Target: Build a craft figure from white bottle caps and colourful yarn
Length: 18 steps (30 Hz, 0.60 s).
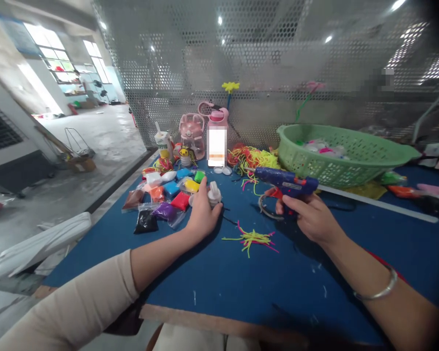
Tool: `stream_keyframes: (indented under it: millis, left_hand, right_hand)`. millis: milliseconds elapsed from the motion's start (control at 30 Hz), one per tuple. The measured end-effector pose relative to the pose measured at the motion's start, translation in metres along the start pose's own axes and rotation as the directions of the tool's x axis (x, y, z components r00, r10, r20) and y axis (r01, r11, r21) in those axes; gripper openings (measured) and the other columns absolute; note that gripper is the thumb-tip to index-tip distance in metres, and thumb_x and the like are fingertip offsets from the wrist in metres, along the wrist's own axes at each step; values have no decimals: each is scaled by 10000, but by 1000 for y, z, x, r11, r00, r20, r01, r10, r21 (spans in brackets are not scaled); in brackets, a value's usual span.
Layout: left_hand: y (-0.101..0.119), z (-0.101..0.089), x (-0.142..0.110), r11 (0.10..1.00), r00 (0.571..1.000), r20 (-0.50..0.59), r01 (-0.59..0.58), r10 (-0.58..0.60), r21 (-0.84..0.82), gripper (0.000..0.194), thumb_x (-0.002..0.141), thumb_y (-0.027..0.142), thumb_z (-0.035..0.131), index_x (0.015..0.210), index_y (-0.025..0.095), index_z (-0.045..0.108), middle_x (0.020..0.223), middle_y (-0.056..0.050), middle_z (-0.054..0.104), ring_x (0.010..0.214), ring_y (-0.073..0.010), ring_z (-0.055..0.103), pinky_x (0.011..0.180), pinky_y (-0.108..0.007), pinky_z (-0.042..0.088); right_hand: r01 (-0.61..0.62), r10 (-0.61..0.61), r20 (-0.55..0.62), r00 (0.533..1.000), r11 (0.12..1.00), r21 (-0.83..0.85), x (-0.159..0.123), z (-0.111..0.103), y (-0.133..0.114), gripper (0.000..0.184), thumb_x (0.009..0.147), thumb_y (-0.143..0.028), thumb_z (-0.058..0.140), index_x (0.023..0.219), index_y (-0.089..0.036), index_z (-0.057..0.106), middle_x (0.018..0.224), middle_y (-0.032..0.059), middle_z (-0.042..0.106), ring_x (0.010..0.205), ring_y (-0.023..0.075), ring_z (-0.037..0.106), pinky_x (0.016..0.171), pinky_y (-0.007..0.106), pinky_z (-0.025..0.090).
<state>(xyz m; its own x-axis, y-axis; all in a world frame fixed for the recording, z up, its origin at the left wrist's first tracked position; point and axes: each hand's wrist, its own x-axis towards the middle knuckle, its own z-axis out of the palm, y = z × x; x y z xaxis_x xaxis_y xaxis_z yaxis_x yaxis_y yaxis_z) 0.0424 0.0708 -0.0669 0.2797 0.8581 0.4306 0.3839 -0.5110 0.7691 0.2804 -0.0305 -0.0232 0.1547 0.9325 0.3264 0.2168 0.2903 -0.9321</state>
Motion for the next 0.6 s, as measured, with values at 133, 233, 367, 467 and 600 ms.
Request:
stream_keyframes:
  millis: [133, 233, 367, 467, 600]
  left_hand:
    - [16, -13, -5, 944, 987, 87, 153, -134, -293, 667, 754, 269, 683, 1337, 211, 364, 1120, -109, 628, 949, -225, 631, 871, -428, 508]
    - [30, -28, -23, 797, 937, 282, 327, -205, -508, 483, 765, 332, 689, 1177, 215, 465, 950, -40, 621, 833, -171, 629, 746, -334, 548]
    - [34, -41, -44, 626, 847, 458, 515, -268, -586, 491, 771, 417, 691, 1163, 234, 459, 798, 18, 543, 710, -123, 575, 677, -280, 515]
    - [32, -42, -49, 553, 813, 528, 565, -246, -612, 501, 755, 492, 695, 1120, 231, 473, 772, 27, 504, 649, -102, 509, 607, -246, 459]
    - [35, -41, -50, 467, 775, 587, 618, -232, -632, 417, 814, 542, 605, 1034, 207, 489, 830, -4, 519, 669, -99, 469, 587, -232, 383]
  right_hand:
    - [-19, 21, 34, 999, 998, -55, -3, -1, -3, 278, 870, -405, 590, 663, -224, 632, 768, 39, 656, 665, 183, 553, 676, 342, 467]
    - [-25, 27, 23, 999, 997, -79, -9, -1, -10, 258, 858, -432, 596, 692, -244, 656, 736, 44, 659, 701, 212, 581, 720, 377, 490]
    - [-19, 23, 22, 999, 988, -156, -21, 2, -17, 215, 822, -450, 626, 699, -285, 689, 730, 63, 694, 668, 251, 615, 652, 409, 523]
    - [22, -13, 31, 999, 953, -303, -32, 4, -19, 176, 810, -471, 621, 740, -335, 709, 691, 63, 702, 643, 283, 644, 614, 427, 555]
    - [139, -119, 71, 990, 835, -533, -42, 4, -22, 135, 792, -459, 636, 786, -342, 702, 711, 38, 704, 642, 269, 681, 675, 407, 613]
